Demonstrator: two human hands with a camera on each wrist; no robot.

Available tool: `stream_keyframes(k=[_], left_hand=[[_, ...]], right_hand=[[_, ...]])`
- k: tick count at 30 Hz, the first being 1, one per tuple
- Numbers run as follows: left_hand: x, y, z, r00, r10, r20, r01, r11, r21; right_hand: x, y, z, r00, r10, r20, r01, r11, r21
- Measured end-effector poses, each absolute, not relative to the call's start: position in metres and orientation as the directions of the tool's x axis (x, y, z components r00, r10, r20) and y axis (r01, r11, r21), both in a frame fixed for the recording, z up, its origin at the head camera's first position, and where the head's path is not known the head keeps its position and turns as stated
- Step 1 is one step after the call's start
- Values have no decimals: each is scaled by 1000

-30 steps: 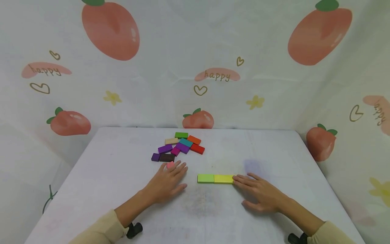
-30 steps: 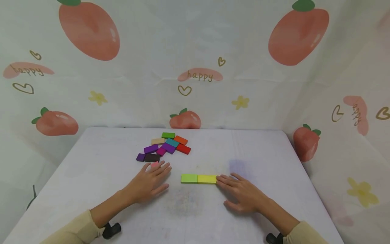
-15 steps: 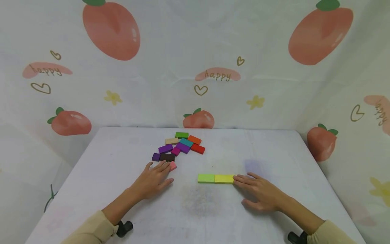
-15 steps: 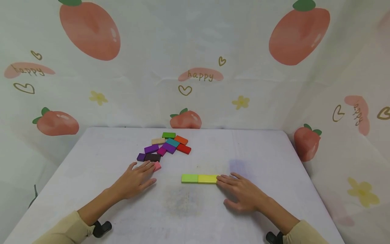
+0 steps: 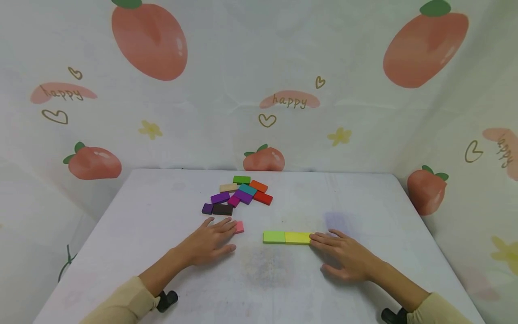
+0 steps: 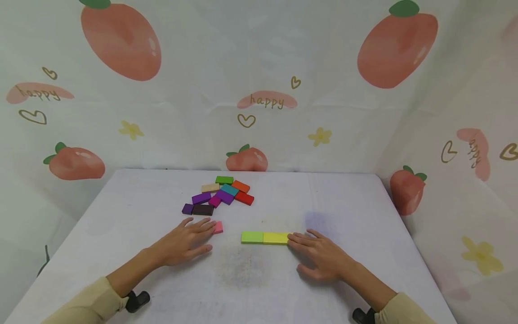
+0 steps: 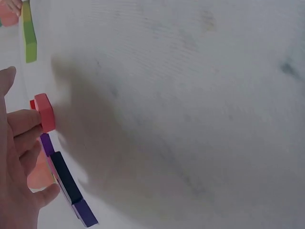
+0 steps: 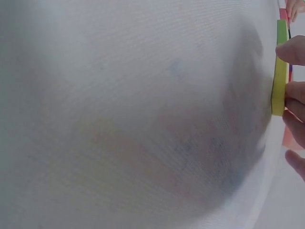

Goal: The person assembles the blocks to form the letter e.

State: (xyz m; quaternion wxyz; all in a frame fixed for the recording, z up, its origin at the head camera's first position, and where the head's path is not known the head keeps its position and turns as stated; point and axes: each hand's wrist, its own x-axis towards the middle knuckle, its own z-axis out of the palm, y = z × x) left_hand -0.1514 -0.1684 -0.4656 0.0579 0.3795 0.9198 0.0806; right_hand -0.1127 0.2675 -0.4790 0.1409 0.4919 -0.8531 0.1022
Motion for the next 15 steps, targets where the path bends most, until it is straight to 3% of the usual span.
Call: stream_keyframes(k=[15], left_hand=[[-151, -147, -465, -596, 800, -70, 780, 597, 189]], right_hand=[[-111, 266, -478, -529, -801, 281, -841, 539, -47]])
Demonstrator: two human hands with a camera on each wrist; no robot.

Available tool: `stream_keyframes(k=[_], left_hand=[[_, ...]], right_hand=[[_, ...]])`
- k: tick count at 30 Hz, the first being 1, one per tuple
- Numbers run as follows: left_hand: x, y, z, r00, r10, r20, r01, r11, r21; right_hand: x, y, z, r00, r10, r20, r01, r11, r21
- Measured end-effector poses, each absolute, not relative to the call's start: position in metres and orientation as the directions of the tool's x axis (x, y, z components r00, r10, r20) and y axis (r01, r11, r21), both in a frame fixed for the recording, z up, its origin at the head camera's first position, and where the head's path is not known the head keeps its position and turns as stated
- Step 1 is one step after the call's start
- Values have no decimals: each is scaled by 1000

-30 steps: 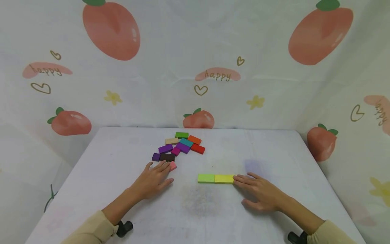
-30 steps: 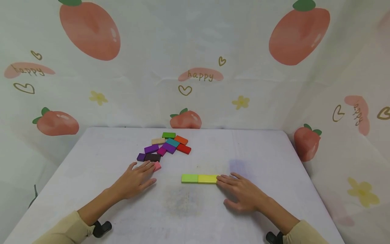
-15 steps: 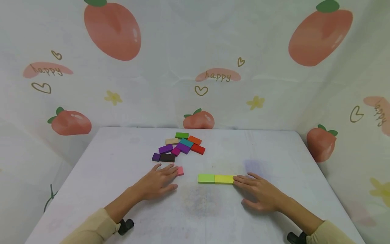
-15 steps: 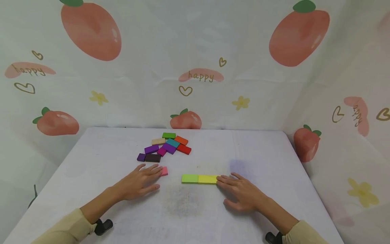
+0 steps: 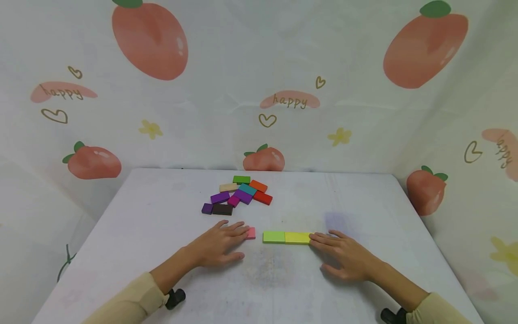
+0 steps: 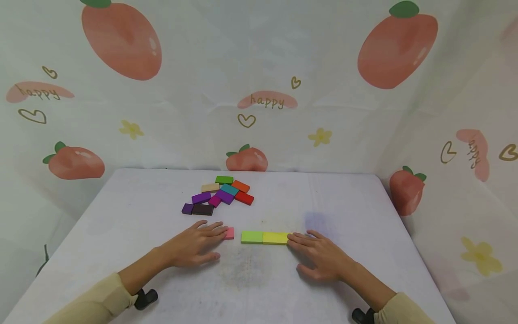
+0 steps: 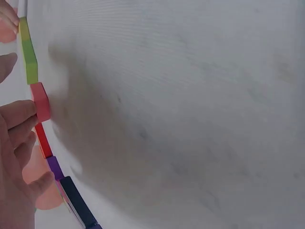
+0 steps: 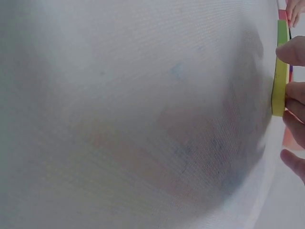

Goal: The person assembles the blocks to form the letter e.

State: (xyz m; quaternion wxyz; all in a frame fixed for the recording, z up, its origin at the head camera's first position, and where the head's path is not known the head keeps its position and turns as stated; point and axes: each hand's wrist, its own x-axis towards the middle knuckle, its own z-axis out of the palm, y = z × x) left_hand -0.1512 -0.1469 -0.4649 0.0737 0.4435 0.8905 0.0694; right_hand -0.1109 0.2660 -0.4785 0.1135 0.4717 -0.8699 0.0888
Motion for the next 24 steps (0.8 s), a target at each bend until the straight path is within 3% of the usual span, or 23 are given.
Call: stream_keyframes(k=[10, 24], left_hand=[[-152, -135, -464, -550, 831, -89, 809, 556, 193], [-153, -131, -465, -541, 837, -90, 815, 547, 189]], right_hand=[[-110, 266, -478, -544, -798, 259, -833, 550, -55], [-112, 267, -479, -515, -805, 295, -849, 526, -50]])
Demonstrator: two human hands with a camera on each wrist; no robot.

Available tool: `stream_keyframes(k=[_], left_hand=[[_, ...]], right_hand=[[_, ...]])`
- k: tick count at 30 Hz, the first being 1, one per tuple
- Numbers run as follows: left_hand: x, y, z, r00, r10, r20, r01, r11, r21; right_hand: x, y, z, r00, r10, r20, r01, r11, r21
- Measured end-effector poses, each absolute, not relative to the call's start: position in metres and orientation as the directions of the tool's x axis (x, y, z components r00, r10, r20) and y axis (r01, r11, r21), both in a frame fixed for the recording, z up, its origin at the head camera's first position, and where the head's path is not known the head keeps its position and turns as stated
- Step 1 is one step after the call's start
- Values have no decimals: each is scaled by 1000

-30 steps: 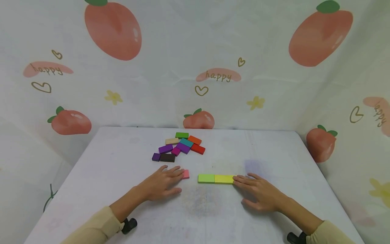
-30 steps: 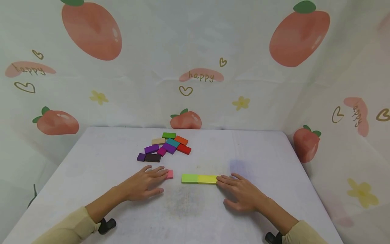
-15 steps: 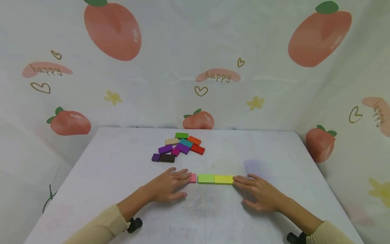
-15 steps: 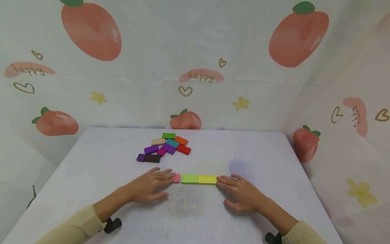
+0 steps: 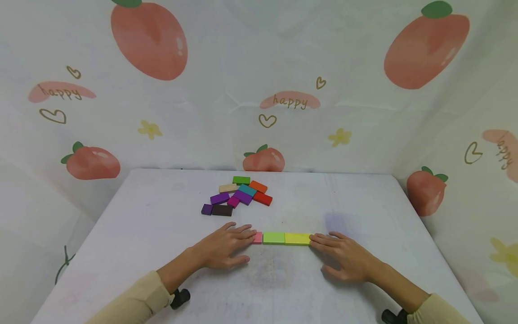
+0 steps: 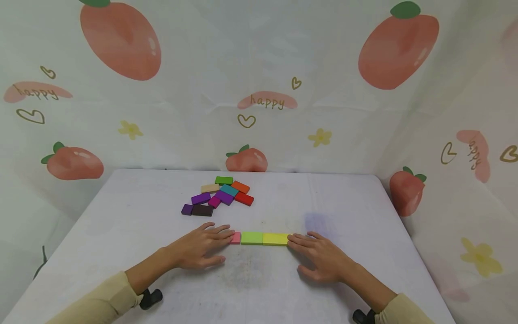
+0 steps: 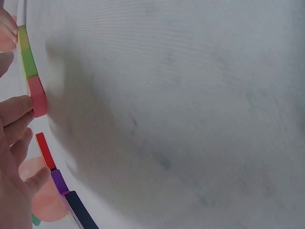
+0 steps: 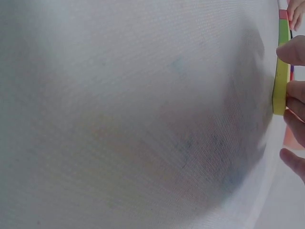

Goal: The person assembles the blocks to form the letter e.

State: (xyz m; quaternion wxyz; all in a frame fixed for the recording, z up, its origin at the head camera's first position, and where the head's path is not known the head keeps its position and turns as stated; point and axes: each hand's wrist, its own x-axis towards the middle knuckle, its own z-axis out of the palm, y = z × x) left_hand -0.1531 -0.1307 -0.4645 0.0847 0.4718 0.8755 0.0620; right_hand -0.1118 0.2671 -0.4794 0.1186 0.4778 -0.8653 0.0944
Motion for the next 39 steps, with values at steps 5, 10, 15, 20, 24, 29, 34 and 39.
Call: stream_keyframes(k=[5, 10, 15, 20, 24, 29, 34, 39], left_hand=[[-153, -128, -465, -536, 839, -91, 817, 543, 195], [-152, -127, -463, -540, 837, -91, 814, 547, 198], [-151, -126, -465, -550, 831, -85, 807, 555, 203], [-150, -124, -465, -561, 825, -70, 803, 563, 197], [-150, -123, -465, -565, 824, -50, 808, 564, 170], [-150, -121, -464, -568, 822, -40, 807, 566, 168], [-150, -120, -464, -569, 822, -27, 808, 564, 168], [-151, -120, -465, -570, 822, -9, 808, 562, 175]], right_hand=[[-112, 267, -479, -510, -806, 301, -852, 521, -48], [-112, 267, -479, -511, -806, 299, -852, 521, -52], [-111, 266, -479, -517, -805, 291, -849, 526, -55], [-110, 265, -477, -542, -798, 262, -835, 547, -62], [-109, 264, -475, -558, -792, 247, -825, 561, -66], [-108, 263, -473, -569, -790, 228, -819, 571, -64], [-108, 263, -471, -566, -796, 216, -821, 568, -57], [-108, 263, -471, -568, -795, 213, -820, 569, -63]])
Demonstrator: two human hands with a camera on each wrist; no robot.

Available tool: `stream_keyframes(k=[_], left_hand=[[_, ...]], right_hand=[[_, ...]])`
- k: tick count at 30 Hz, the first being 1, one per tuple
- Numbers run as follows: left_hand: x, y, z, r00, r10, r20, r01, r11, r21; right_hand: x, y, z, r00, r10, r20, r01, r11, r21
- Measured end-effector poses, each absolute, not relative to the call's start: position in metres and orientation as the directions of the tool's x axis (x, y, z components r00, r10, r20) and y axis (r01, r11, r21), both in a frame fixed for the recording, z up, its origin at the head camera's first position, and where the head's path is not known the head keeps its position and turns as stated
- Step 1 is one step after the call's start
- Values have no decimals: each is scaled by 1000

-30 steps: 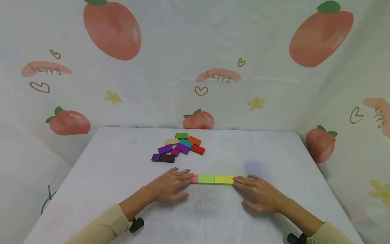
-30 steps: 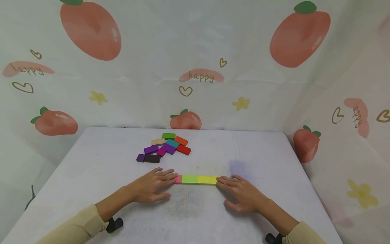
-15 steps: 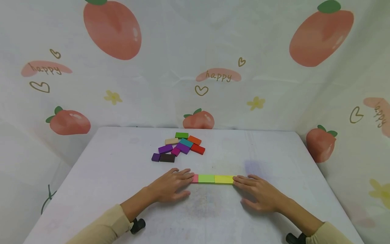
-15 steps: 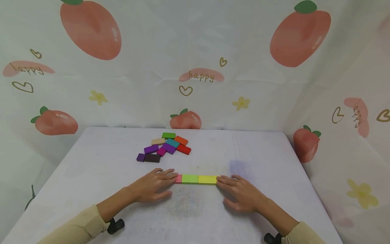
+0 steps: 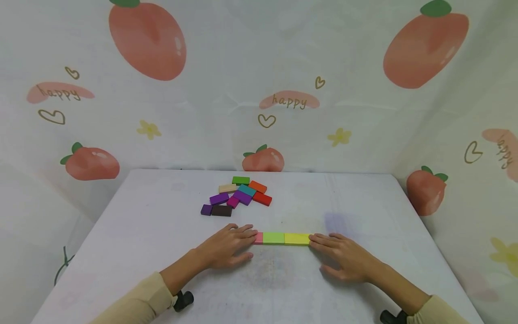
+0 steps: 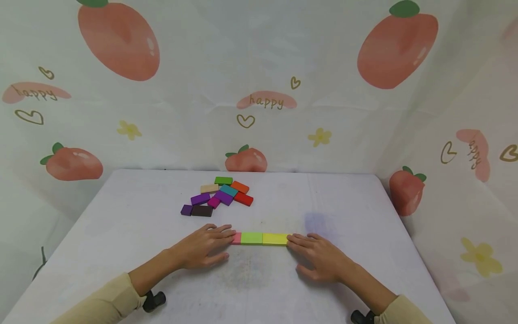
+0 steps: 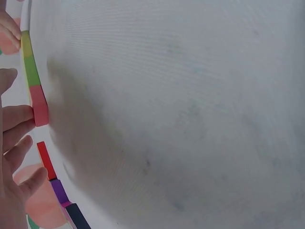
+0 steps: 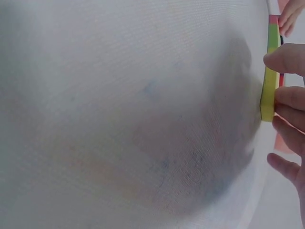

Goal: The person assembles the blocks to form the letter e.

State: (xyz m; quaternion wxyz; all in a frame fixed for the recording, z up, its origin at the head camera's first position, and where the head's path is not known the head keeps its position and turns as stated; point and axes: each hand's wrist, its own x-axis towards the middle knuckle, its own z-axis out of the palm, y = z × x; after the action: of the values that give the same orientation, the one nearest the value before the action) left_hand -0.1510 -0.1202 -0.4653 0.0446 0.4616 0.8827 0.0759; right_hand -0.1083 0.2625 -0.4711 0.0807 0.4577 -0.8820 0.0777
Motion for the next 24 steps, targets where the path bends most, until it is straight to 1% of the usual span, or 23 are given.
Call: stream_keyframes(k=[5, 8, 11, 13, 16, 21, 24], left_hand=[[-153, -118, -467, -588, 808, 34, 797, 571, 198], [-158, -114, -465, -614, 780, 120, 786, 590, 183], [-168, -107, -459, -651, 725, 226, 759, 631, 162], [-177, -102, -455, -678, 688, 259, 732, 665, 151], [-188, -95, -449, -722, 657, 215, 690, 707, 154], [-202, -80, -446, -783, 621, 31, 618, 771, 156], [-209, -72, -446, -813, 579, -55, 567, 810, 147]], right_hand=[[-107, 263, -471, -577, -792, 197, -815, 576, -72], [-108, 263, -470, -582, -791, 188, -812, 579, -76], [-108, 263, -470, -584, -788, 192, -810, 580, -83], [-108, 263, -470, -584, -788, 196, -811, 579, -89], [-108, 263, -470, -585, -787, 196, -810, 578, -96], [-107, 262, -470, -586, -786, 199, -810, 578, -101], [-106, 262, -469, -588, -784, 196, -808, 581, -101]])
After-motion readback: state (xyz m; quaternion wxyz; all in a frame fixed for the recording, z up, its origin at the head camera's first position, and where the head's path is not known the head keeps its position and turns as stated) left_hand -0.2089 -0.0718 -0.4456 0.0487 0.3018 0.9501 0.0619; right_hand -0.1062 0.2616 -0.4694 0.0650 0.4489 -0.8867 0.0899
